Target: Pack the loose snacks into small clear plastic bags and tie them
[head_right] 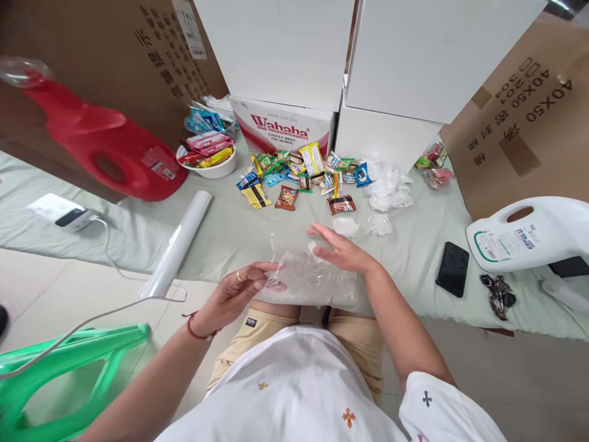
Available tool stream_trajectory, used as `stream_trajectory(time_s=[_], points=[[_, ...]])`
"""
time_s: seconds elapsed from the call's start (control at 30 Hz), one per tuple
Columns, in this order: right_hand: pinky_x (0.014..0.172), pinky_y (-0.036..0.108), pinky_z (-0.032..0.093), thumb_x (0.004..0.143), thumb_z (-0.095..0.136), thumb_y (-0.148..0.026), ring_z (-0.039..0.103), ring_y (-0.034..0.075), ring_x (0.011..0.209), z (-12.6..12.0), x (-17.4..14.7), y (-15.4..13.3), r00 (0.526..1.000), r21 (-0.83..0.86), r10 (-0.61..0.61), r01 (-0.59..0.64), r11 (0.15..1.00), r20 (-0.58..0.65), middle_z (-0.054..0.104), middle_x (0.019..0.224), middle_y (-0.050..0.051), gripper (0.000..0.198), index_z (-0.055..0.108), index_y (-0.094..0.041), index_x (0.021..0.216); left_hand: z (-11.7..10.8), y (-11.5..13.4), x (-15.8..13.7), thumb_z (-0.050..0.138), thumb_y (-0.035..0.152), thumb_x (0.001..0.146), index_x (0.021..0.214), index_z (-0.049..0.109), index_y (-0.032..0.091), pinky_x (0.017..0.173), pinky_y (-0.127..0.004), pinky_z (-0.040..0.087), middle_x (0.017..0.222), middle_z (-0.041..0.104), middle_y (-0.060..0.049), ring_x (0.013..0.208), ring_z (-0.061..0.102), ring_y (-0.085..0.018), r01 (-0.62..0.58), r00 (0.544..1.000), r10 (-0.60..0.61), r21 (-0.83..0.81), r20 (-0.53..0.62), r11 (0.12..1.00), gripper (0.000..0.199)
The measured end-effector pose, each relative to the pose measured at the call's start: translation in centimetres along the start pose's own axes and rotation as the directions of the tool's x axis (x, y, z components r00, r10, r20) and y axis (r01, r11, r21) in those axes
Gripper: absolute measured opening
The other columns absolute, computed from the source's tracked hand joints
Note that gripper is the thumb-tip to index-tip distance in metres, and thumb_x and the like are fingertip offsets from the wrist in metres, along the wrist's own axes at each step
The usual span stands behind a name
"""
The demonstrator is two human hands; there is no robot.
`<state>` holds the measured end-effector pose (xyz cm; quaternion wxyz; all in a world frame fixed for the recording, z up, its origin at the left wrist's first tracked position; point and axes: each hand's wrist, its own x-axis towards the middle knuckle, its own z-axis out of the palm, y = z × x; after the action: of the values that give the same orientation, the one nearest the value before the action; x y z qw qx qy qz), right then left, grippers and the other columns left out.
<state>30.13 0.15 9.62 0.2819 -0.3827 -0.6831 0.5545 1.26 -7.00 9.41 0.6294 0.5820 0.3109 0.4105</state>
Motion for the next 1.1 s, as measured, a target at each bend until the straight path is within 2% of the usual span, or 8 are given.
stream_trajectory(time_s=[0.13,0.23,0.4,0.5,0.63,0.77,0.93,1.1], points=[[0.092,0.033,0.049,0.09,0.067,-0.062,0.065,0.019,0.102,1.3,1.8,0.2,0.984,0.264,0.018,-0.066,0.962,0.178,0.071,0.103,0.007,0.058,0.063,-0.019,0.13,-0.6,0.7,-0.4,0.057,0.037,0.1,0.081,0.062,0.019,0.084,-0.036,0.06,0.122,0.071,-0.015,0.096,0.071,-0.02,0.007,1.0,-0.01,0.099,0.025,0.995,0.027],[0.077,0.029,0.051,0.085,0.075,-0.055,0.062,0.014,0.078,2.7,1.5,0.3,0.988,0.324,0.08,-0.119,0.938,0.13,0.066,0.082,0.001,0.039,0.069,-0.018,0.091,-1.5,-0.9,-0.4,0.063,0.045,0.095,0.083,0.062,0.019,0.085,-0.036,0.058,0.12,0.07,-0.015,0.1,0.069,-0.022,0.049,0.986,-0.021,0.168,-0.166,0.985,0.028],[0.056,0.026,0.049,0.089,0.068,-0.056,0.055,0.014,0.062,6.2,0.1,-0.3,0.907,0.249,0.183,-0.09,0.964,-0.38,0.057,0.07,-0.002,0.035,0.064,-0.021,0.086,-0.9,-3.2,-0.4,0.069,0.053,0.087,0.084,0.055,0.021,0.064,-0.025,0.048,0.079,0.06,-0.001,0.074,0.059,-0.015,0.258,0.635,0.045,0.266,-0.772,0.929,0.035],[0.063,0.028,0.052,0.097,0.058,-0.049,0.06,0.016,0.071,9.1,-0.9,-1.4,0.798,0.015,0.046,-0.047,0.999,-0.601,0.06,0.08,0.001,0.027,0.065,-0.024,0.09,2.3,-3.0,-0.1,0.054,0.061,0.096,0.076,0.053,0.021,0.051,-0.023,0.038,0.065,0.05,0.002,0.056,0.045,-0.011,0.27,0.79,-0.194,0.046,-0.582,0.962,0.044],[0.078,0.032,0.055,0.101,0.053,-0.039,0.064,0.018,0.084,12.1,-1.8,-2.3,0.803,-0.22,-0.146,0.019,0.975,-0.578,0.065,0.09,0.004,0.02,0.068,-0.027,0.097,6.3,-2.5,1.8,0.057,0.062,0.094,0.086,0.057,0.022,0.062,-0.024,0.048,0.082,0.058,-0.001,0.074,0.056,-0.014,0.152,0.877,-0.224,-0.196,-0.426,0.969,0.041],[0.069,0.03,0.055,0.101,0.053,-0.042,0.065,0.017,0.075,12.1,-2.4,-1.7,0.709,-0.114,-0.083,0.004,0.993,-0.7,0.064,0.091,0.003,0.02,0.066,-0.026,0.099,6.3,-3.1,3.0,0.064,0.057,0.091,0.079,0.058,0.021,0.076,-0.025,0.05,0.079,0.059,0.0,0.078,0.056,-0.014,0.032,0.833,-0.116,-0.164,-0.54,0.986,0.039],[0.049,0.026,0.045,0.099,0.053,-0.052,0.053,0.012,0.05,9.4,-3.3,-0.5,0.544,0.042,0.075,-0.073,0.996,-0.836,0.058,0.074,-0.003,0.027,0.057,-0.025,0.098,2.9,-4.0,2.3,0.075,0.056,0.082,0.083,0.054,0.021,0.074,-0.027,0.055,0.088,0.066,0.0,0.083,0.066,-0.014,0.037,0.762,-0.327,-0.467,-0.559,0.884,0.041],[0.042,0.026,0.037,0.094,0.057,-0.056,0.046,0.011,0.046,6.6,-2.0,2.5,0.602,0.147,0.177,-0.1,0.984,-0.779,0.052,0.067,-0.005,0.031,0.054,-0.025,0.093,-3.0,-5.0,2.2,0.081,0.054,0.075,0.079,0.053,0.021,0.043,-0.017,0.032,0.064,0.052,0.007,0.046,0.041,-0.005,0.103,0.695,-0.334,-0.372,-0.636,0.922,0.044]])
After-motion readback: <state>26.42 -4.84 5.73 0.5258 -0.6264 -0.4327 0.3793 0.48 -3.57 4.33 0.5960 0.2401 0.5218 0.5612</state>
